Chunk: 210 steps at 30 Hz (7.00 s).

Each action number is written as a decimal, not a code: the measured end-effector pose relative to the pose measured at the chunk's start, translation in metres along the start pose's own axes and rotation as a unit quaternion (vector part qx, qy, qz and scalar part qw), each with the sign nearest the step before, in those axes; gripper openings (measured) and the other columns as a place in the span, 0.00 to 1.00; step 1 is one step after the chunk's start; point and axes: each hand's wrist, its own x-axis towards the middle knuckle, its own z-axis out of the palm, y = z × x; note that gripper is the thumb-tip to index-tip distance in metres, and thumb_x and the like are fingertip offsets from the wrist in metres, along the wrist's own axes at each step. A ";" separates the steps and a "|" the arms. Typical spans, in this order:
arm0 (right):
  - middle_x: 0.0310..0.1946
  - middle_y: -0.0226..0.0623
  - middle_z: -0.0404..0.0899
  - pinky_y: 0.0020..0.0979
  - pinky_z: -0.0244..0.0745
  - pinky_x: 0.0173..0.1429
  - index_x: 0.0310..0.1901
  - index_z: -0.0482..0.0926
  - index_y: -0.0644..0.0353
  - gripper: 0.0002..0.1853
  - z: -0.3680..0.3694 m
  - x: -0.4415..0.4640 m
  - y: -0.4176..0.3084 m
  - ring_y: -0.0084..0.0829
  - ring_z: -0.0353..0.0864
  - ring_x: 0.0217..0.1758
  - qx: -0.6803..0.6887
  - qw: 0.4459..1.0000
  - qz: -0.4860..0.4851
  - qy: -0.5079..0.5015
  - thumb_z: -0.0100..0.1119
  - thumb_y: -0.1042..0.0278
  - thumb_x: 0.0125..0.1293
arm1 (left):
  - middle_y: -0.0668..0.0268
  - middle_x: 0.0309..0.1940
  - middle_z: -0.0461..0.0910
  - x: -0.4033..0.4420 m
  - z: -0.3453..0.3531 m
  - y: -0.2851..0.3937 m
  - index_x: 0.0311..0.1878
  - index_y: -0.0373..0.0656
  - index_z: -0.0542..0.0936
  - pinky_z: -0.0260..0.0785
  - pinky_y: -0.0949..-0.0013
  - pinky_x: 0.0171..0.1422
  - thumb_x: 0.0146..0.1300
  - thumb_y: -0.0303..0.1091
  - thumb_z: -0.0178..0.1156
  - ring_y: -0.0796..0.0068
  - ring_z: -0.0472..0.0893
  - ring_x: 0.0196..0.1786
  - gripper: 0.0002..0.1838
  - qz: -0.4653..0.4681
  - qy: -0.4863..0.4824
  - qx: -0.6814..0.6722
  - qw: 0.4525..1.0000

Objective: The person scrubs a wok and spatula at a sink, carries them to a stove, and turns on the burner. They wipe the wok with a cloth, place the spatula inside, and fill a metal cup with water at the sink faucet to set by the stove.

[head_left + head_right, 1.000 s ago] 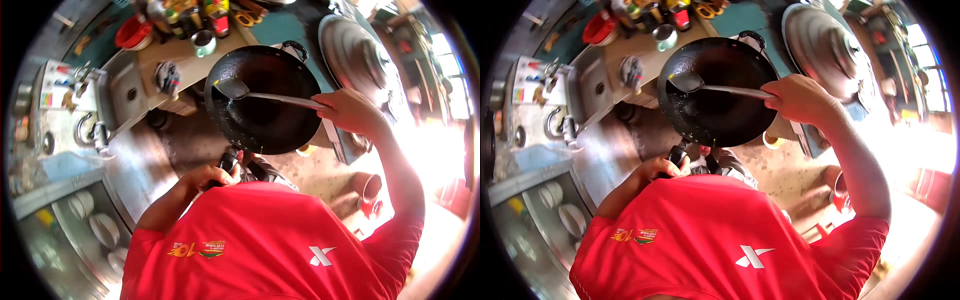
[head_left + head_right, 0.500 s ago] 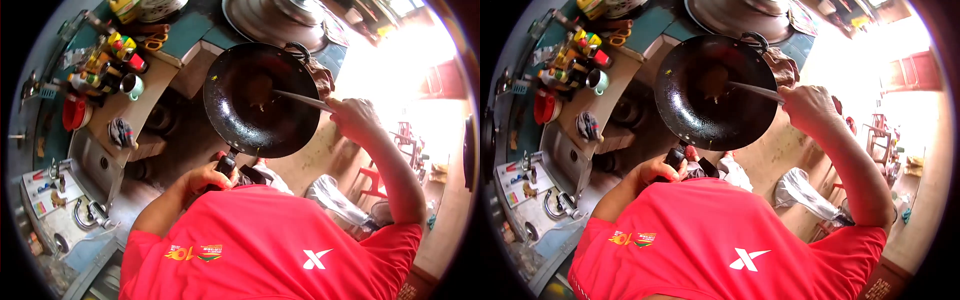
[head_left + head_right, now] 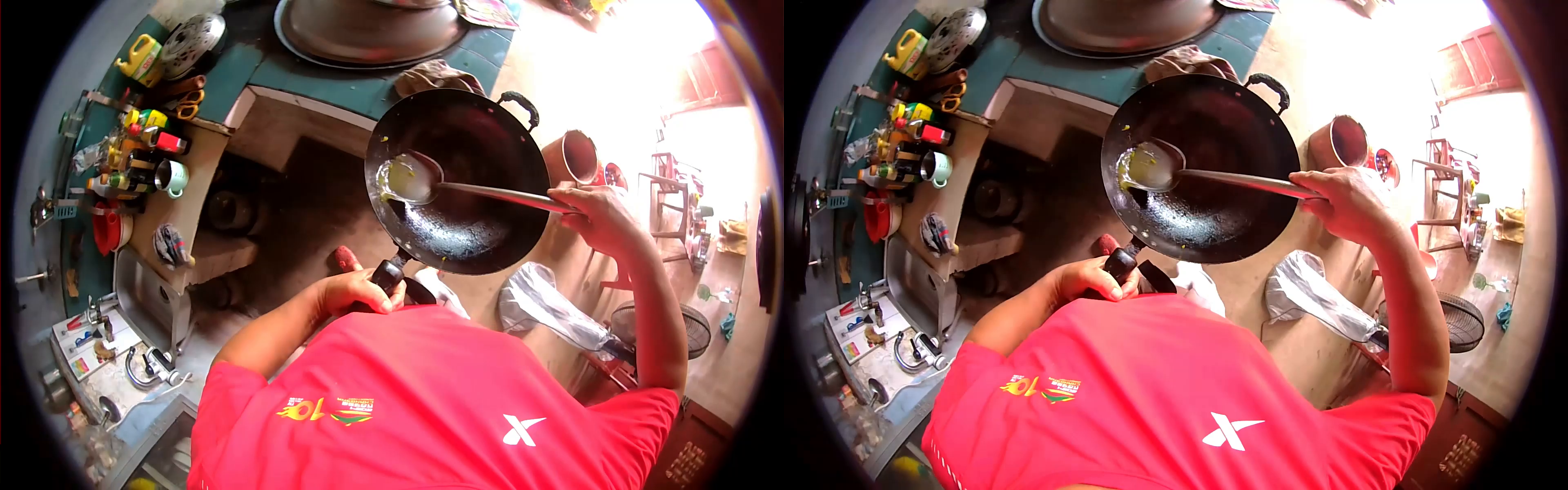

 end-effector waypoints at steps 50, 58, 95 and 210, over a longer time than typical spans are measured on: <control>0.33 0.40 0.81 0.41 0.73 0.44 0.49 0.80 0.48 0.20 0.132 -0.026 0.192 0.42 0.80 0.39 0.015 0.934 0.139 -0.329 0.62 0.65 0.51 | 0.61 0.17 0.72 0.209 -0.095 -0.082 0.31 0.39 0.70 0.74 0.64 0.19 0.51 0.30 0.60 0.70 0.76 0.17 0.09 -0.221 0.081 -0.080 0.969; 0.29 0.42 0.81 0.40 0.76 0.42 0.40 0.80 0.53 0.10 0.181 -0.010 0.187 0.41 0.81 0.39 -0.094 0.915 0.187 -0.346 0.57 0.63 0.58 | 0.61 0.17 0.72 0.217 -0.101 -0.092 0.29 0.39 0.70 0.74 0.64 0.20 0.51 0.32 0.59 0.71 0.76 0.17 0.09 -0.195 0.119 -0.103 0.968; 0.15 0.38 0.77 0.29 0.72 0.19 0.39 0.79 0.62 0.14 0.185 0.174 0.179 0.28 0.76 0.14 0.034 0.770 0.153 -0.618 0.43 0.68 0.63 | 0.60 0.18 0.74 0.260 -0.115 -0.167 0.32 0.38 0.70 0.74 0.64 0.22 0.53 0.29 0.57 0.69 0.77 0.17 0.07 -0.065 0.209 -0.135 0.966; 0.22 0.28 0.74 0.23 0.69 0.30 0.51 0.78 0.59 0.15 0.398 -0.102 0.110 0.18 0.74 0.25 0.547 0.634 0.545 -0.033 0.57 0.65 0.63 | 0.68 0.17 0.71 0.391 -0.224 -0.031 0.22 0.42 0.67 0.67 0.77 0.23 0.51 0.26 0.56 0.77 0.70 0.20 0.08 0.113 0.365 -0.511 0.770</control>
